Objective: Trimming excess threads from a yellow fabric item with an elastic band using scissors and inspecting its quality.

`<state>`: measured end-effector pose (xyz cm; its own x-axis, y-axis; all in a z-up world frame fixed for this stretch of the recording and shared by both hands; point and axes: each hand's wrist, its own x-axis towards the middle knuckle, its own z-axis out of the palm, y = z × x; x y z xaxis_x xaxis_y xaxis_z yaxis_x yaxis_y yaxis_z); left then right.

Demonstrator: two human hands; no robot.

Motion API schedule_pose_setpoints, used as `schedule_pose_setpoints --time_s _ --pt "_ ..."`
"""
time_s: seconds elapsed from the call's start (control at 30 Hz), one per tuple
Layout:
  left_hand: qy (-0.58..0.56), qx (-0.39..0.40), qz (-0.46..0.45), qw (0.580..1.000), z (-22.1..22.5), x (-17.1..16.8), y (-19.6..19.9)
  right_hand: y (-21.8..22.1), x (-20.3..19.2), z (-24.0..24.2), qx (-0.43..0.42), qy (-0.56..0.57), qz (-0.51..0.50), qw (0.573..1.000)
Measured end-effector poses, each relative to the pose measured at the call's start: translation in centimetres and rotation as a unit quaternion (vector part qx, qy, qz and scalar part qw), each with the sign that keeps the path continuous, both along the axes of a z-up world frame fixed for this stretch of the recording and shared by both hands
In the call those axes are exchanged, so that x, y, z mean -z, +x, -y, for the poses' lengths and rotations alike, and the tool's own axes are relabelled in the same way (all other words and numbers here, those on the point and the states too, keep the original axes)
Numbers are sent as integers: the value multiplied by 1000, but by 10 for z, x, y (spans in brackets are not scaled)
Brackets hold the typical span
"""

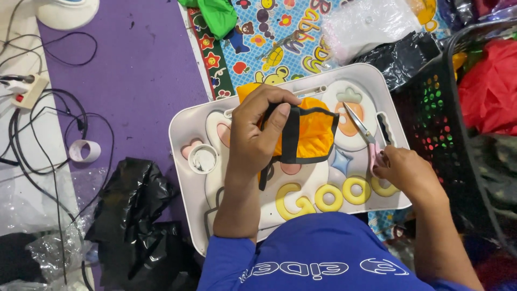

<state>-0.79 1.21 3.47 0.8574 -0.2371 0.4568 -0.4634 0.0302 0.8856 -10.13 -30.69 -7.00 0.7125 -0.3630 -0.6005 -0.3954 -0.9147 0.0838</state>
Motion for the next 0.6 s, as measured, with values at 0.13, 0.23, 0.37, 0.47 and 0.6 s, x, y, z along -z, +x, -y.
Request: schedule_pose_setpoints --time_s 0.13,0.23,0.37,0.47,0.6 --pt "12 -5 -15 1000 -1 2 0 -7 11 13 -115 -67 137 982" --pt "16 -8 -30 999 1 3 1 11 -21 -5 -213 -18 402 890" --pt "0 -12 -74 997 7 7 0 48 -87 -62 -253 262 592 720" --pt "-20 -16 -88 996 11 5 0 68 -106 -100 -272 346 618 652" --pt "-64 17 -34 997 7 20 6 95 -88 -115 -258 420 631 599"
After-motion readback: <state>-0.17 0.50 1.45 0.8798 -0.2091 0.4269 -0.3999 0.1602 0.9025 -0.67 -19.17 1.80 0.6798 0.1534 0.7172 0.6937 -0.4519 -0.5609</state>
